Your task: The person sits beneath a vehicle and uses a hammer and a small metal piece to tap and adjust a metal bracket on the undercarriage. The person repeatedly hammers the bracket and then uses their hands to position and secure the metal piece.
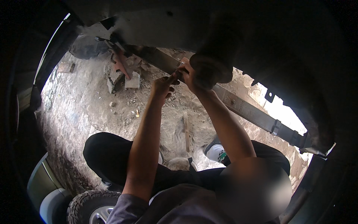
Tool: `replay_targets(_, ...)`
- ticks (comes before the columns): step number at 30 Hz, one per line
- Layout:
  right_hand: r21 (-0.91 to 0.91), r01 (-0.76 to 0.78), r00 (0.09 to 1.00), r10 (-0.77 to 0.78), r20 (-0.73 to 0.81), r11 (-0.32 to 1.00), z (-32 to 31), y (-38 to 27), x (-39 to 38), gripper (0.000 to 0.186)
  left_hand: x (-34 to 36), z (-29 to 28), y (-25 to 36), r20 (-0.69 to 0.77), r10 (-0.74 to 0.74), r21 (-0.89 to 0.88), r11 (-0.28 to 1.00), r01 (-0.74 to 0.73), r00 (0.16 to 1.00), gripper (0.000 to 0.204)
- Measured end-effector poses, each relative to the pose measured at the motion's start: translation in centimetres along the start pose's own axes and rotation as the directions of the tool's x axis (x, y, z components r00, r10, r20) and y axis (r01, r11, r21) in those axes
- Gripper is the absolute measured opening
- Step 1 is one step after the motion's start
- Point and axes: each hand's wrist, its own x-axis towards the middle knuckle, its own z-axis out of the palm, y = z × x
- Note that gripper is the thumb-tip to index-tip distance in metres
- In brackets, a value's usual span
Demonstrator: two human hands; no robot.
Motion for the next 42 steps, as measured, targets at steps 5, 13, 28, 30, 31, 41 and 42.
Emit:
replay_targets(5, 0.003, 0.043, 0.999, -0.043, 0.007, 0.999, -0.4, 0.6, 0.3, 0.02, 0.2, 0.1, 0.0, -0.014, 0.008, -0.041, 0.999, -0.008, 1.0, 0.05)
replay_targets(13, 0.039, 0.097, 0.995, -0.097, -0.017, 0.994, -0.1, -0.1, 0.8, 0.019, -0.2, 0.0, 0.6, 0.003, -0.028, -0.028, 0.999, 0.028, 1.0, 0.048)
replay_targets(28, 0.037, 0.028, 1.0, -0.028, -0.005, 0.999, -0.6, -0.2, -0.4, 0.017, 0.1, 0.1, 0.1, -0.035, -0.017, -0.088, 0.996, 0.014, 0.999, 0.045)
replay_targets(30, 0.016, 0.005, 1.0, -0.005, 0.005, 1.0, -0.6, 0.0, -0.6, 0.017, 0.0, -0.1, -0.2, -0.042, -0.015, -0.055, 0.998, 0.013, 0.999, 0.045)
replay_targets(31, -0.008, 0.013, 1.0, -0.013, 0.004, 1.0, -0.5, 0.2, -0.4, 0.017, 0.2, -0.2, -0.3, -0.034, -0.007, -0.073, 0.997, 0.005, 0.999, 0.046)
replay_targets(41, -0.017, 0.002, 1.0, -0.002, 0.024, 1.0, -0.5, -0.5, 0.4, 0.017, 0.5, -0.2, -0.6, -0.046, 0.011, -0.086, 0.996, -0.015, 0.999, 0.05)
replay_targets(42, 0.016, -0.036, 0.999, 0.035, 0.026, 0.999, -0.7, -0.5, -0.4, 0.017, 0.7, -0.3, -0.8, -0.052, 0.005, -0.076, 0.997, -0.009, 0.999, 0.05)
